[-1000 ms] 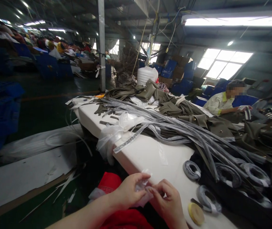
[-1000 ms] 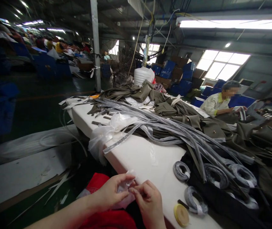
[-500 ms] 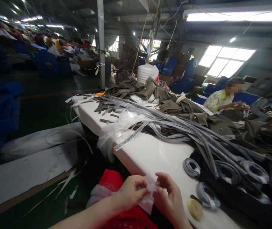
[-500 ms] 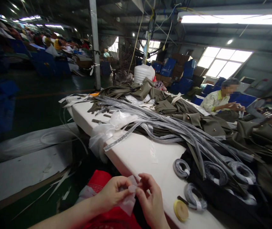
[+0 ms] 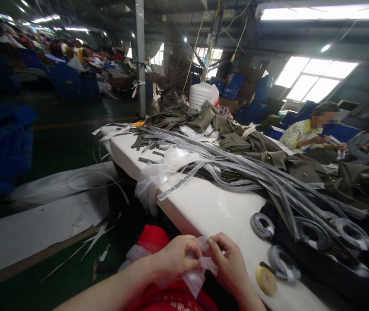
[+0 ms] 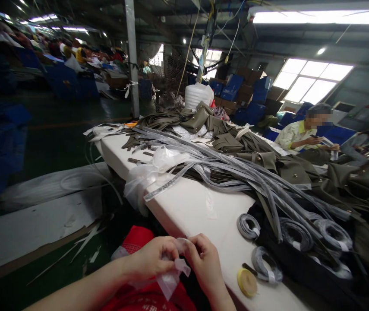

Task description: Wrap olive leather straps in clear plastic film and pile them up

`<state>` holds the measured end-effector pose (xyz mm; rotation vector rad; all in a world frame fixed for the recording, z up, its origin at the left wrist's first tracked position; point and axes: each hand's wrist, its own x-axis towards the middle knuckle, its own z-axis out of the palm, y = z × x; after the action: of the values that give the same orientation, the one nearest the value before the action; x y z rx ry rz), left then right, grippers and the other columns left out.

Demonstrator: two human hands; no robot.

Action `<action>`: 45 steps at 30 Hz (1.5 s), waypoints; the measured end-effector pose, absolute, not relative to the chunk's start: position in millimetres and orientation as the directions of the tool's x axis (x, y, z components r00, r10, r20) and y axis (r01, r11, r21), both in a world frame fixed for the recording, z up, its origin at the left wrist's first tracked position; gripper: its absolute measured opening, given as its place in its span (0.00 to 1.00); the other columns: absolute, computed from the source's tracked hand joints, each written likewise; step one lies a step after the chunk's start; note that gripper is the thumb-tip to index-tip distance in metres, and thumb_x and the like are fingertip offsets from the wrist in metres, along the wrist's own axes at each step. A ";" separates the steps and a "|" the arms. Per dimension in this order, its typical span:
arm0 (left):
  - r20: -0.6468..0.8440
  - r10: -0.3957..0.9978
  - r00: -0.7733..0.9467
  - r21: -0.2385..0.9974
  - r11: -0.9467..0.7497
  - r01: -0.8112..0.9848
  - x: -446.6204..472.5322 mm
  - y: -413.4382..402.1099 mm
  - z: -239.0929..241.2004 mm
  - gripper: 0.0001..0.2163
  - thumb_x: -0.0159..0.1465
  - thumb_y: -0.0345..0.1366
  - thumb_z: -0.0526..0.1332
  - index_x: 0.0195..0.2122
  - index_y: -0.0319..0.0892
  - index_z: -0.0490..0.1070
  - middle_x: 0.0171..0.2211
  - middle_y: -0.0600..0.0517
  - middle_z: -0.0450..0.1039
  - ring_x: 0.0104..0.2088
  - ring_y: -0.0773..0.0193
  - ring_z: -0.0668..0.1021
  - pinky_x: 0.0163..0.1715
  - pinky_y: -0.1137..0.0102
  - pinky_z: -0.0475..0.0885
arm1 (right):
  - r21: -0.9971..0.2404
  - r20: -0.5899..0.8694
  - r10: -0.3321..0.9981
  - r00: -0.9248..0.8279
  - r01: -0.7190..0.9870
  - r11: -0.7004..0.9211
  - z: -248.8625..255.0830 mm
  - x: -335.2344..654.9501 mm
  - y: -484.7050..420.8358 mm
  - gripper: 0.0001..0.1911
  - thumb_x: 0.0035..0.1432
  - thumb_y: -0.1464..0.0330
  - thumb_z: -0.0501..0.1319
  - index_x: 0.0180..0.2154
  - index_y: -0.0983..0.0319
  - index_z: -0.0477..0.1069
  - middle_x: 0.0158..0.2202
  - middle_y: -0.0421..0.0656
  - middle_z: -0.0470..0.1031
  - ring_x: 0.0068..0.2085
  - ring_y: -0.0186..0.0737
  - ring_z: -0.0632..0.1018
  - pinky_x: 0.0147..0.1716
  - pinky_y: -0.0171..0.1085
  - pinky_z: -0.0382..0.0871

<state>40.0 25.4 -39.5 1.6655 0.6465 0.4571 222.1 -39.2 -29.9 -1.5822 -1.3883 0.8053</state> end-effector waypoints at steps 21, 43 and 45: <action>-0.084 0.729 0.679 0.996 0.035 0.086 44.6 25.7 -35.7 0.08 0.54 0.37 0.69 0.30 0.37 0.79 0.29 0.50 0.78 0.30 0.62 0.76 0.32 0.71 0.69 | -0.911 0.132 0.989 0.073 0.401 0.092 -21.2 209.0 -40.1 0.11 0.63 0.64 0.59 0.30 0.59 0.74 0.30 0.42 0.75 0.33 0.40 0.75 0.33 0.36 0.67; -0.103 0.548 0.830 0.993 0.106 0.053 34.6 47.0 -48.1 0.22 0.63 0.53 0.61 0.25 0.37 0.71 0.23 0.55 0.60 0.26 0.67 0.62 0.26 0.72 0.56 | -0.881 0.240 0.970 0.044 0.431 0.198 -75.1 209.7 -3.9 0.09 0.51 0.69 0.67 0.22 0.60 0.68 0.25 0.38 0.71 0.28 0.36 0.73 0.28 0.33 0.65; -0.122 0.600 0.790 0.991 0.117 0.064 29.1 53.1 -63.7 0.26 0.61 0.59 0.60 0.27 0.36 0.73 0.24 0.55 0.61 0.27 0.67 0.62 0.27 0.72 0.55 | -0.873 0.188 0.982 0.015 0.460 0.160 -70.3 208.0 10.7 0.07 0.51 0.68 0.65 0.24 0.60 0.70 0.25 0.38 0.71 0.28 0.36 0.73 0.28 0.33 0.64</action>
<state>29.1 53.1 -63.7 1.4173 0.5815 0.4261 208.0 10.7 -70.3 -1.4272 -1.5784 0.7658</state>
